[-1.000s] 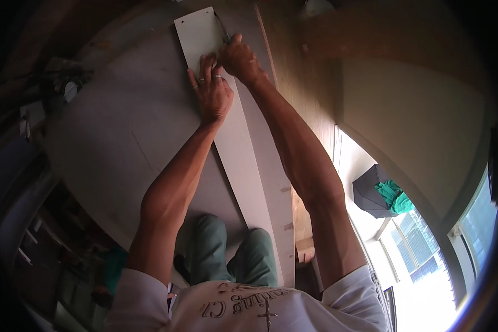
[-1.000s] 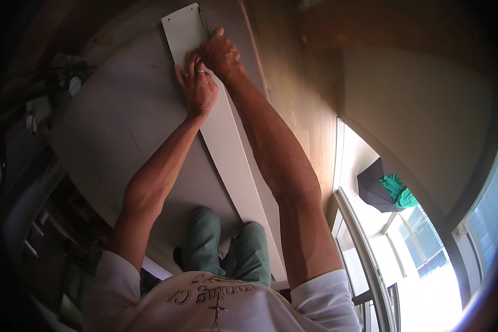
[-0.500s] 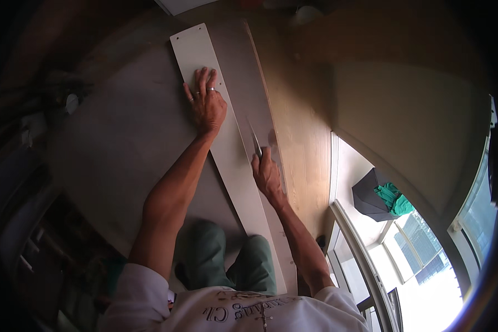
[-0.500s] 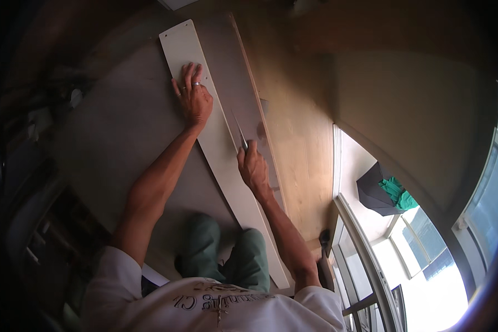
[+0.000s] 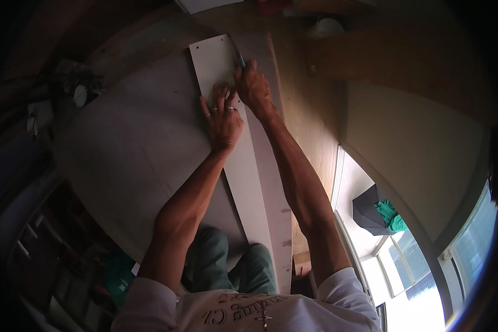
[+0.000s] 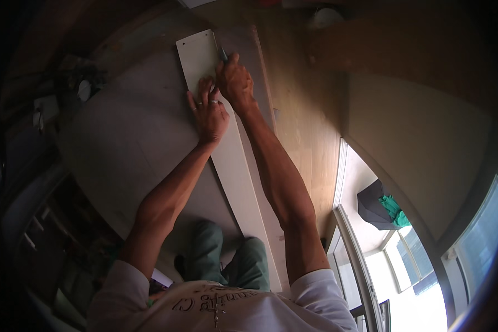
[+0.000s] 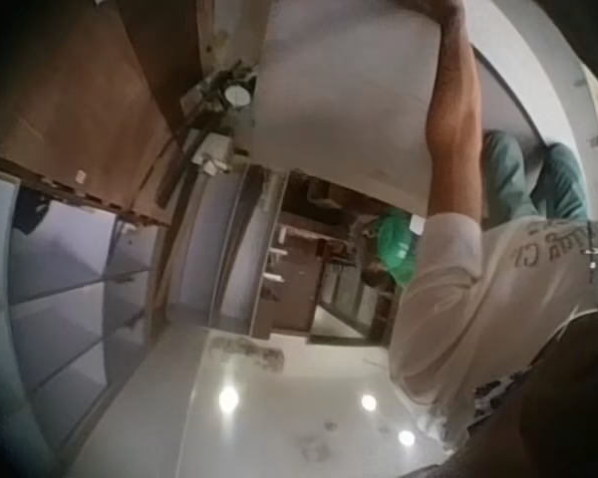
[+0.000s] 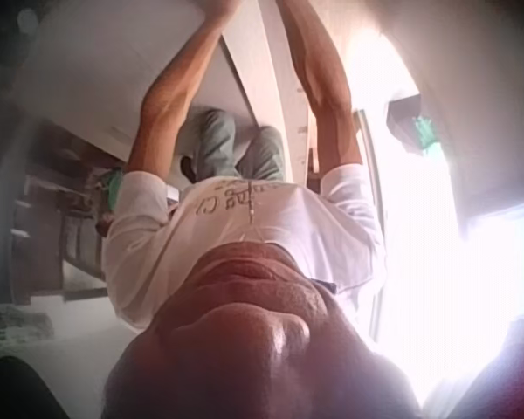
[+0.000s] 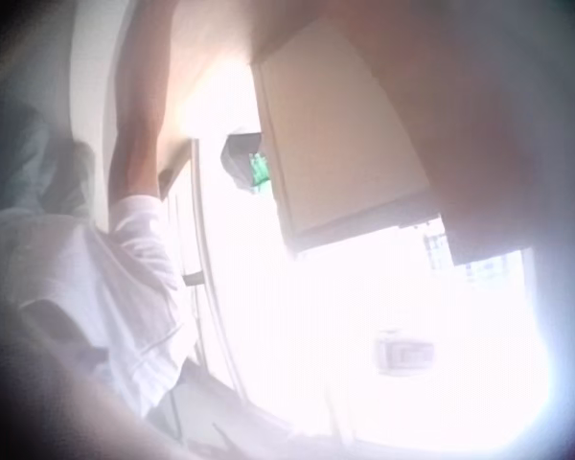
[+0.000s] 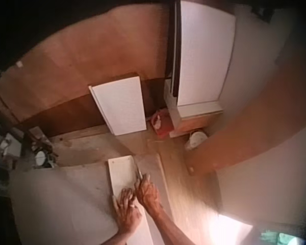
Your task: The person uses a utility knife to cut a thin laminate panel placed on top of a larger wooden board while two other people assist by holding and moving the materials.
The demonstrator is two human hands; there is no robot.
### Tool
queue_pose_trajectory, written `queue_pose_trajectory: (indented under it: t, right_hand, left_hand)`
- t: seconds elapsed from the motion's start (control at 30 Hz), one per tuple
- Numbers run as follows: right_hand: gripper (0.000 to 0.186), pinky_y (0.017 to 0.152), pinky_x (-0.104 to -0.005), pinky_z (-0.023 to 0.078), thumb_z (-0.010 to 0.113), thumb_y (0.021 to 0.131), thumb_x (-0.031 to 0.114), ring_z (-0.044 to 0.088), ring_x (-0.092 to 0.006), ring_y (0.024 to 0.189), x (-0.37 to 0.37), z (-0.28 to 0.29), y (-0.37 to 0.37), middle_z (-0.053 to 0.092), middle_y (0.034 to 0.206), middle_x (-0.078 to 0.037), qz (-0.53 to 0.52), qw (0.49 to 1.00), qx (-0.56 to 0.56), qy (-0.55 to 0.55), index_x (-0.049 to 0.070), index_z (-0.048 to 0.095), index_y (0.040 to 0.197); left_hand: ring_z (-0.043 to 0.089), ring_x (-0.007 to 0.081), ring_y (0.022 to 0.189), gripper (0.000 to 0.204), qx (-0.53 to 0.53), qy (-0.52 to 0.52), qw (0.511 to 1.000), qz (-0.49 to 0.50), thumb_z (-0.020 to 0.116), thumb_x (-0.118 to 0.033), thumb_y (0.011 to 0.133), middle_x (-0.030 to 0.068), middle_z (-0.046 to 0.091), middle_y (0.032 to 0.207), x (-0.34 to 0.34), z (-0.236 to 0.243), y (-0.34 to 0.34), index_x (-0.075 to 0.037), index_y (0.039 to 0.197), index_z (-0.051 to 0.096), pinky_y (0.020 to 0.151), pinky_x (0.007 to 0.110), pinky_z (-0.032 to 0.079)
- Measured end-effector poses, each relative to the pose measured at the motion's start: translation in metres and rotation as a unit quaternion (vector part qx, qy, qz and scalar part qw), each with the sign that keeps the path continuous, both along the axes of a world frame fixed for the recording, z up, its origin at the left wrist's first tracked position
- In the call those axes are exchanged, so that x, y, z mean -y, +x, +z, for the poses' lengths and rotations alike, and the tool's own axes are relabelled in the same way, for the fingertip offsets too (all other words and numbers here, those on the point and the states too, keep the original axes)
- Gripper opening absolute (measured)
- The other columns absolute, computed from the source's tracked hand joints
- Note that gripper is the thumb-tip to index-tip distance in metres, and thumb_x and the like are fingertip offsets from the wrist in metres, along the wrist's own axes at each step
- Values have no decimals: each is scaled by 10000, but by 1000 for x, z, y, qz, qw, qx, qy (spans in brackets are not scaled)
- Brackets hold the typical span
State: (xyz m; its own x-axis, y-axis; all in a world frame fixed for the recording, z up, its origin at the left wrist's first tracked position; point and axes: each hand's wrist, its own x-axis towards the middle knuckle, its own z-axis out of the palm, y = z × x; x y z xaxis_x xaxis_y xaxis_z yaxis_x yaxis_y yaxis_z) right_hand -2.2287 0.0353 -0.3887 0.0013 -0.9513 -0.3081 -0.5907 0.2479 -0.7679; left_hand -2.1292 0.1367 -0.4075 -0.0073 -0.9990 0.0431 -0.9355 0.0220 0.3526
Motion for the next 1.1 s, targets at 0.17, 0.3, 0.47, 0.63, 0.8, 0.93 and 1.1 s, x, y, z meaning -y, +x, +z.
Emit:
queue_pose_trajectory:
  t: [0.17,0.3,0.47,0.63,0.8,0.93,1.1]
  right_hand:
    - [309,686,-599,539,521,1016,268,656,-545,786,-2,-3,1,654,772,-349,3,1000,8,-7,-24,439,1077]
    - [309,808,-568,561,529,980,255,687,-515,888,4,4,7,693,865,-328,27,997,-41,62,-24,440,1077]
    - [324,801,-536,586,575,950,247,703,-518,894,10,-19,-1,707,894,-317,76,993,-81,42,-27,440,1056]
    - [336,730,-556,584,576,967,261,691,-523,853,-66,-15,-11,693,847,-319,71,995,-65,41,-25,432,1069]
    - [450,670,-636,506,585,991,217,634,-547,741,-339,17,-56,653,785,-317,-11,984,-58,168,-28,394,1317]
    - [322,643,-629,485,594,991,202,632,-538,750,-409,44,-80,650,781,-305,-17,962,-36,269,17,436,1202]
    - [212,628,-606,485,572,1006,168,630,-538,770,-266,46,-59,656,786,-290,-49,989,4,136,40,436,1107]
  left_hand:
    - [313,266,1525,489,-6,1,1000,1,515,11,876,84,425,1536,1,2,-3,-90,1354,498,1242,626,118]
    - [315,264,1523,459,5,-3,1000,-4,511,14,877,87,435,1517,0,2,0,-56,1331,512,1244,628,114]
    - [310,257,1524,445,-1,-17,1000,-3,496,-7,887,73,420,1529,0,-4,-7,-51,1328,543,1246,627,109]
    - [324,242,1519,485,40,-4,999,10,551,-40,889,35,426,1538,-3,-17,-3,-138,1363,567,1250,604,109]
    - [310,227,1524,595,2,-33,999,18,514,-29,914,-5,407,1552,-3,-13,-7,-199,1481,465,1241,616,129]
    - [309,232,1523,592,17,-47,999,4,512,-33,924,9,395,1553,-4,-13,1,-188,1491,446,1242,620,130]
    - [309,233,1522,574,21,-31,999,5,520,-42,907,17,396,1552,-4,-3,-1,-165,1467,478,1240,615,144]
